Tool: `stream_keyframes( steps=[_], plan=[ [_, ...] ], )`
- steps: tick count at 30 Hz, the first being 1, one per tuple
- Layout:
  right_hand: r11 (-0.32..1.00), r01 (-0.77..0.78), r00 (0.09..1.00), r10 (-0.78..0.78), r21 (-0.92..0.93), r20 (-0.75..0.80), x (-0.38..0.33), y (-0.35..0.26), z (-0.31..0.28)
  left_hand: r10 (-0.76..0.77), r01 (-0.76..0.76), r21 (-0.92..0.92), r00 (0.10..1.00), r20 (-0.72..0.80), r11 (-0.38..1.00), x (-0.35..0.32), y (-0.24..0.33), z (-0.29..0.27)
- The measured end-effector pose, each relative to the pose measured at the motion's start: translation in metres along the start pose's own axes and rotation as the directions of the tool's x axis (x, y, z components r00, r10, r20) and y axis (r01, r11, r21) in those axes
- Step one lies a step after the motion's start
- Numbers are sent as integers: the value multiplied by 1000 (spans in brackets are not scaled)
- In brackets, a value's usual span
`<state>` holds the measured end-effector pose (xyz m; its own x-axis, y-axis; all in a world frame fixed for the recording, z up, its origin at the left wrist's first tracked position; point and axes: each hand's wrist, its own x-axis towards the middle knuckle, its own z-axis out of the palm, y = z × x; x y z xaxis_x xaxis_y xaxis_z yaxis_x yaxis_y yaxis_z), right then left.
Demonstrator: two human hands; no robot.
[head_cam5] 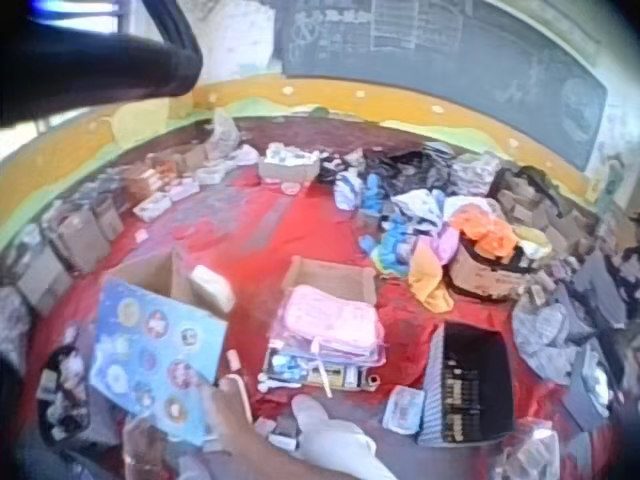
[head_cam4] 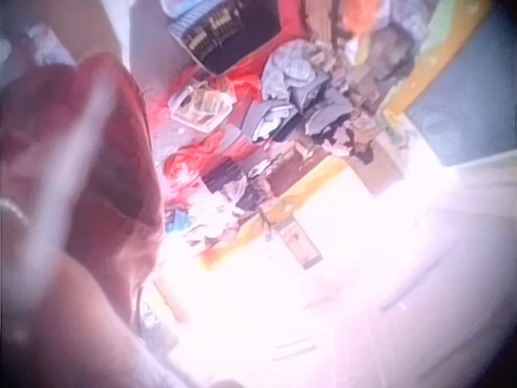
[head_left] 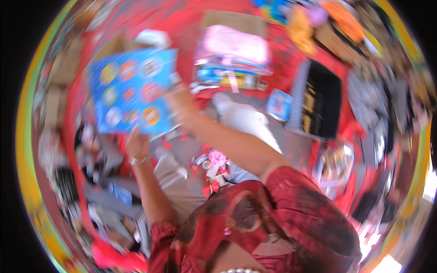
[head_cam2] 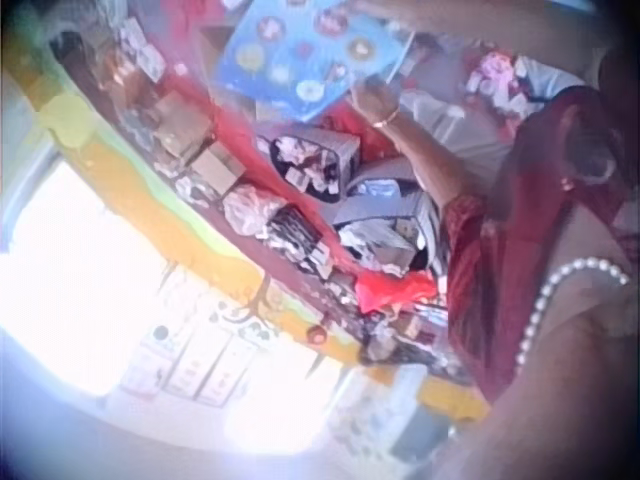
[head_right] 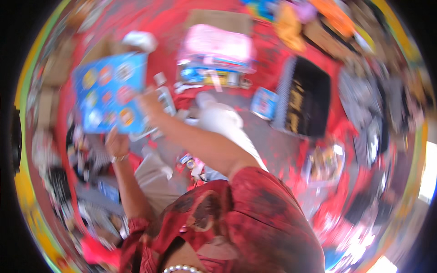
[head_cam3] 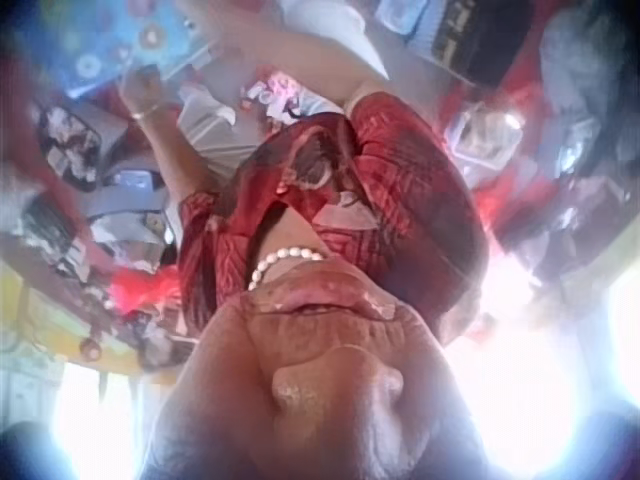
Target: The person sits on the floor and wipes various small items with a cloth, including a blue box, a small white box, a white plastic basket, and a white massager. The person places the cleaned items into the basket.
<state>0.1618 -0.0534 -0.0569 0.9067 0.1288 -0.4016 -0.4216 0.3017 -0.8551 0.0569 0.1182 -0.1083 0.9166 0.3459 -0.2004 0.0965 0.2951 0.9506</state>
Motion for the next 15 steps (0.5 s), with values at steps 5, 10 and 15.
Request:
stream_keyframes(
  steps=[5, 10, 15],
  plan=[
    [962, 24, 960, -98, 271, 262, 11, -9, -25, -124, 156, -292, 984, 124, 943, -14, 3, 50],
    [968, -26, 1000, 24, 248, 13, 30, -23, -37, -394, 390, 87, 845, 363, 917, -25, 23, 66],
    [945, -108, 986, 141, 308, -88, 35, -32, -50, -384, 323, 209, 809, 446, 923, -36, 9, 64]
  ],
)
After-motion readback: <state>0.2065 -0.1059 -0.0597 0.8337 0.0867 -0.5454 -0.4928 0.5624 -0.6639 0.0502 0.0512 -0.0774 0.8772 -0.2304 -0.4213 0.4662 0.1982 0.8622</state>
